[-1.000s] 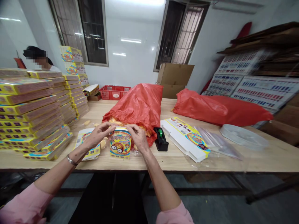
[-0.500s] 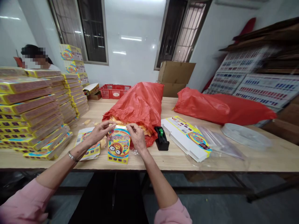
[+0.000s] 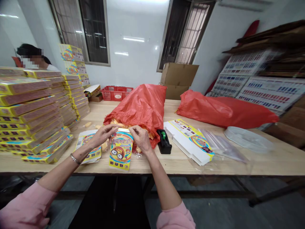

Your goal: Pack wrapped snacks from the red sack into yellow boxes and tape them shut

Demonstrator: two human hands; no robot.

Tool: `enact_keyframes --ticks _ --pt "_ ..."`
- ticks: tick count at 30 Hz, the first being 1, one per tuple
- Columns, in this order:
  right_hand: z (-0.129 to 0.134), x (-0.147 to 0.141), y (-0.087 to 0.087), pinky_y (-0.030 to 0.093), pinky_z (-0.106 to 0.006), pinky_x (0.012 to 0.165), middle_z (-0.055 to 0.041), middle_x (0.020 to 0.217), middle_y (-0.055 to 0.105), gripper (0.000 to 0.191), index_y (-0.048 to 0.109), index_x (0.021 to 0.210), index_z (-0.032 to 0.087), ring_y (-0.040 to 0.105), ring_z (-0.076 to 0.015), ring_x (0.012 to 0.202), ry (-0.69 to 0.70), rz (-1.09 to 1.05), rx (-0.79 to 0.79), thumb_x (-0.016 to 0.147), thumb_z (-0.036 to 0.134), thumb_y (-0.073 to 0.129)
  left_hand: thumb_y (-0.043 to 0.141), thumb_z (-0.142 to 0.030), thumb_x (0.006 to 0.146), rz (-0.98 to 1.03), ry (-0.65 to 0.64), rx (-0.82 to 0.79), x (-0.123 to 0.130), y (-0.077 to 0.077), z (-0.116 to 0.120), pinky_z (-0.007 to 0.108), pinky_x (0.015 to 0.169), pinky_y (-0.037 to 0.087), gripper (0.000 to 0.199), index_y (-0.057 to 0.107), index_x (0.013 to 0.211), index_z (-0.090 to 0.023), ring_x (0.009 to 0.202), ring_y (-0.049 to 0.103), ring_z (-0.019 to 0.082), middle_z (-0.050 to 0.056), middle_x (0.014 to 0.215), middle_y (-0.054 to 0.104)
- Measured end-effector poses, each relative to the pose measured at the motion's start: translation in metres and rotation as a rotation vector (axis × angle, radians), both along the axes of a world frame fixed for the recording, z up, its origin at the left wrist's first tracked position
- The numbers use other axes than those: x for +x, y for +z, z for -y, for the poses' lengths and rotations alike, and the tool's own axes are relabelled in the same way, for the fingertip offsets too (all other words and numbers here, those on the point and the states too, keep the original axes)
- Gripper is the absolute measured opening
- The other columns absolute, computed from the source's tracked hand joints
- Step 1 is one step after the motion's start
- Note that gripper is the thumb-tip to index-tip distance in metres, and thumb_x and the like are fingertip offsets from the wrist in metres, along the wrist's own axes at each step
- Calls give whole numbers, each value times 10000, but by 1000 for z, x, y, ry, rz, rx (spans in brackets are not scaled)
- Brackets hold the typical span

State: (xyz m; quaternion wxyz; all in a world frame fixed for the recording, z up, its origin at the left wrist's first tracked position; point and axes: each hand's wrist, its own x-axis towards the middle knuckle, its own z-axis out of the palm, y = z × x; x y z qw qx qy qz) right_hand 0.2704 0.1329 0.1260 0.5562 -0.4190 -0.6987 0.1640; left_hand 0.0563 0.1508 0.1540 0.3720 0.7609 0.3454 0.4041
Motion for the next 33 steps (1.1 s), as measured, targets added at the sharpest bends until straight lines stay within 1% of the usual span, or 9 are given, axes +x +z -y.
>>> enact_keyframes --ticks 3,7,10,12,17,21,26,30,33 --pt "-1 6 7 486 -256 645 -26 779 706 271 691 825 190 643 -161 674 10 87 60 914 406 553 538 -511 891 -15 0 83 3 1 -5 201 466 459 423 707 1063 -163 615 603 128 62 925 710" --pt "-2 10 14 514 -265 669 -25 807 727 221 712 865 205 666 -168 698 60 125 58 885 396 603 594 -459 869 -16 51 235 6 -2 -10 222 624 518 343 725 993 -168 854 653 184 83 986 727" --pt "1 10 13 525 -274 685 -32 841 733 195 716 895 210 678 -173 727 45 172 113 901 354 584 594 -456 872 -25 87 228 6 -9 -13 221 608 515 349 699 1044 -171 789 648 162 70 960 725" --pt "3 9 9 529 -282 711 -40 881 735 186 713 917 213 685 -180 772 35 208 180 922 314 556 576 -453 891 -32 69 223 3 -12 -13 217 604 514 346 683 1064 -173 758 644 149 62 948 722" --pt "9 9 3 535 -339 840 -78 991 732 214 692 874 200 688 -215 921 89 302 273 954 260 503 546 -404 933 -80 -38 366 -5 -16 -10 264 765 533 313 683 1097 -175 930 660 186 97 1073 713" --pt "12 10 1 530 -372 877 -100 1037 723 214 679 862 197 680 -232 971 85 350 262 955 248 493 547 -401 937 -57 -51 407 -10 -24 -9 299 837 530 326 652 1162 -189 982 660 195 104 1112 703" --pt "17 11 -8 543 -349 834 -95 1013 727 219 680 855 203 692 -221 918 64 334 233 959 242 491 628 -400 894 23 -53 474 -10 -39 -12 347 901 528 298 675 1088 -179 1058 655 216 124 1127 711" --pt "24 11 -12 530 -358 880 -94 1054 721 201 683 919 208 677 -223 991 45 322 230 963 232 489 596 -372 919 -22 -40 467 -9 -40 -9 375 948 517 317 664 1174 -197 1114 645 229 126 1225 688" --pt "26 10 -11 541 -342 836 -89 1038 718 183 682 980 206 680 -219 955 22 297 178 961 258 508 545 -347 950 -52 -42 431 -9 -38 -6 334 905 539 381 587 1302 -209 1087 659 210 124 1279 659"
